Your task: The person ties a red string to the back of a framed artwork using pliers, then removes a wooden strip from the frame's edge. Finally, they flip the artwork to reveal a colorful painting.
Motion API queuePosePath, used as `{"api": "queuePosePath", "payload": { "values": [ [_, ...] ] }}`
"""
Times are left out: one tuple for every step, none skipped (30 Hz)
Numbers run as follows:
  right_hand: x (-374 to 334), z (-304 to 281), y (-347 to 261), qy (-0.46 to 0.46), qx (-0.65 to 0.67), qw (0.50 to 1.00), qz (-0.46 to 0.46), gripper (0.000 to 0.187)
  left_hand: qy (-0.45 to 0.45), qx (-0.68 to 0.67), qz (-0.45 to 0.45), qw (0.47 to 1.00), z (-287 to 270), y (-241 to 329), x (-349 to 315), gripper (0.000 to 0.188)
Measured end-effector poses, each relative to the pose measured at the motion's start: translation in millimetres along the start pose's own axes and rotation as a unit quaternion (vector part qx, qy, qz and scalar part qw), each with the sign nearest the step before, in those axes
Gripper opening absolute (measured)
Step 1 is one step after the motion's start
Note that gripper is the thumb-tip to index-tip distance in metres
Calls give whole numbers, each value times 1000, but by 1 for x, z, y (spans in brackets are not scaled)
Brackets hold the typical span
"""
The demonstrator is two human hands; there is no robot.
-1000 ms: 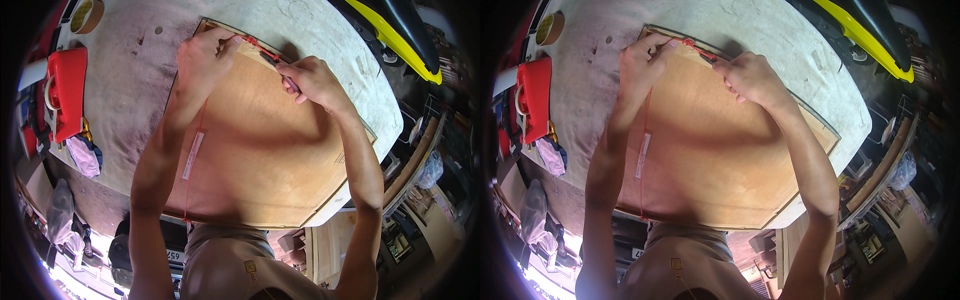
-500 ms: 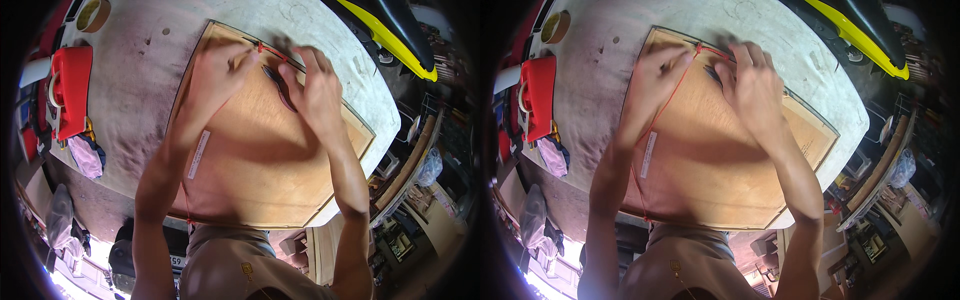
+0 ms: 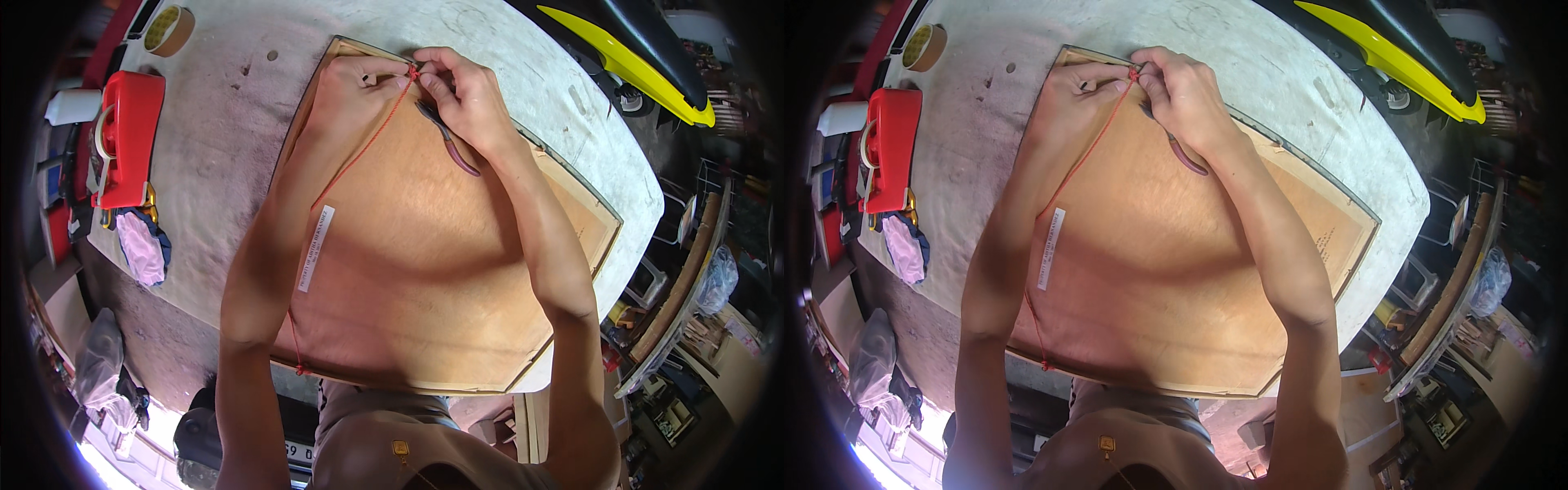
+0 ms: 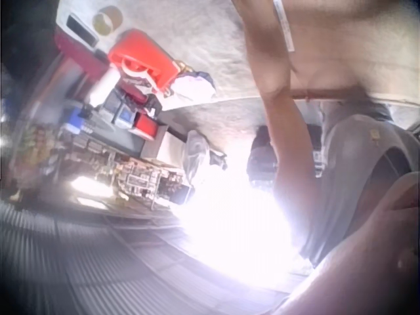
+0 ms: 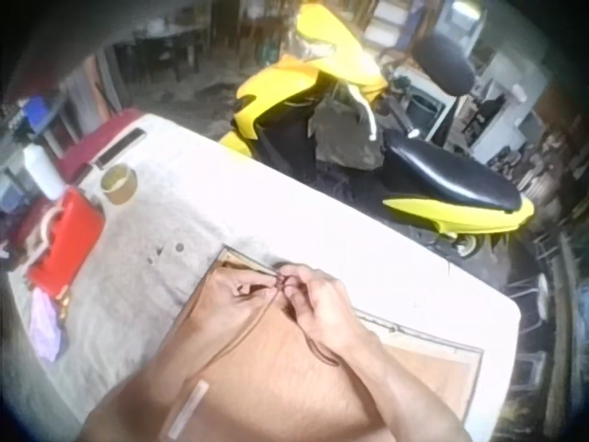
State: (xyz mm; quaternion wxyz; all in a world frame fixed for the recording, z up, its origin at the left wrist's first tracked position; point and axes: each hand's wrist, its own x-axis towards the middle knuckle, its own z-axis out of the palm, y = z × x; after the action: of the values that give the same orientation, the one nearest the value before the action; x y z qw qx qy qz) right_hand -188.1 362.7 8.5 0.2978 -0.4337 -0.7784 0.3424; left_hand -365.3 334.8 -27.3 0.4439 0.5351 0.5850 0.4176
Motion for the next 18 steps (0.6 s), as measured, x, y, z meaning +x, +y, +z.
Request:
{"api": "queuePosePath", "payload": {
  "values": [
    [2,0,-1,2,0,1000,-15,20,5,31,-14,999,1,1,-1,20],
    [2,-1,0,6,-1,1000,-28,23,8,63,-27,998,2,12,-2,20],
    [2,-2,1,9,-2,999,-42,27,11,94,-41,995,3,19,-3,20],
    [2,-3,5,-2,-20,998,-65,30,18,96,-29,995,6,16,-4,20],
    [6,-1,7,-13,-35,995,-94,33,30,100,-17,994,6,13,-3,21],
    [8,0,8,-23,-51,991,-122,36,41,105,-4,994,6,11,-2,21],
    [10,0,8,-15,-58,989,-136,37,47,115,-2,992,5,8,-2,22],
    [9,0,9,-9,-66,987,-147,38,50,123,-3,991,6,7,-4,23],
    [7,0,10,-3,-74,985,-157,38,53,131,-4,990,7,5,-4,23],
    [6,1,10,-2,-43,992,-120,39,54,130,0,990,7,4,-2,23],
    [3,0,7,-1,-12,997,-80,39,53,128,3,990,7,6,-1,24],
    [1,-1,5,-1,18,999,-40,39,52,125,7,991,7,8,-1,24],
    [0,-2,6,4,38,999,-4,38,46,131,-21,990,7,9,-2,25],
    [0,-3,9,10,56,998,31,37,41,136,-48,989,9,14,-2,25],
    [0,-4,13,15,74,995,66,37,36,141,-74,987,10,17,-2,26],
    [3,-1,17,28,82,995,51,31,33,140,-68,987,10,14,0,27],
    [3,2,15,36,47,998,6,31,30,139,-64,988,8,12,2,28],
    [4,4,13,44,12,998,-38,30,27,139,-61,988,6,9,3,29]
  ]
}}
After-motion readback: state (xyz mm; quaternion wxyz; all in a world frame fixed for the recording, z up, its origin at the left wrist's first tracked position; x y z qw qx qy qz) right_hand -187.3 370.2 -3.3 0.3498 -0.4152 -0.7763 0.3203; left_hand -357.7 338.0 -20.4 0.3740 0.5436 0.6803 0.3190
